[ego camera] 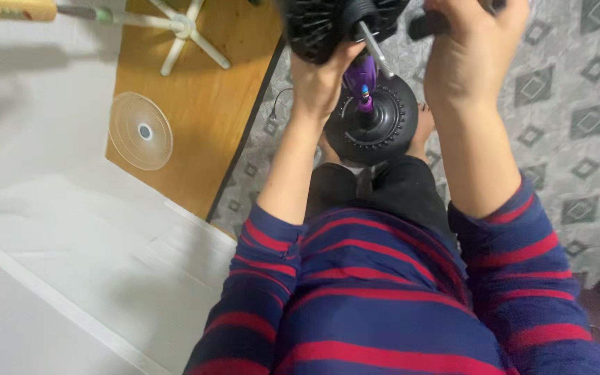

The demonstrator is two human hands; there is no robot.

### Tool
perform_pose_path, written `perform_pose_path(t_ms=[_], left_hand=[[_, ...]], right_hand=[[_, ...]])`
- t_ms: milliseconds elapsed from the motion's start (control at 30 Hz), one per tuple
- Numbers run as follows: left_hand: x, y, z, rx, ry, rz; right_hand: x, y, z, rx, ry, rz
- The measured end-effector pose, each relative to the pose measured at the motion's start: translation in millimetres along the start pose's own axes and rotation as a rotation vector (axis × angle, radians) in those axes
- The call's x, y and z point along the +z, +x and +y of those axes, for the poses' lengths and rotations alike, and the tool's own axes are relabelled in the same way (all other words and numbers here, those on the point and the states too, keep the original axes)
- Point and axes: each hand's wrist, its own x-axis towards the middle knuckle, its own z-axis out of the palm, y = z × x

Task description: The person uses a hex key to tighten a screw on the rear of a black electric fan motor housing. They repeatedly rotate the tool to secure the fastener while holding the fan body steady.

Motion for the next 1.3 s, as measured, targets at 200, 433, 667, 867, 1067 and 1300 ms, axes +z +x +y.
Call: perform_pose_path(t_ms=[200,433,667,867,1067,1300], left_hand=[[-6.4,-11.8,0.8,-0.093,-0.038,-0.013],[-22.5,-34.3,-15.5,-0.135,-0.219,0.073],[-21.0,-54.0,-20.8,0.016,-0.217,0.029],[-6.5,-63.1,-27.0,0.061,-0.232,0.018],[-2.7,-69.0,-16.6,0.105,-0.160,-0.014],[5.4,-94.3,-16.4,0.030,-0.218,-0.123]], right_hand=[[-14.7,-64.6,-34.0,0.341,0.239,0.075],[4.8,-135.7,-68.0,0.718,0.682,0.031],[-2.5,-162.9,-63.7,0.844,0.488,-0.067],[-27.2,-167.3,-42.8,0.750,0.582,-0.180],[-29.8,-181.2,-29.5,0.426,0.111,-0.220],[-45.5,-185.8,-17.2,0.527,0.205,-0.049]])
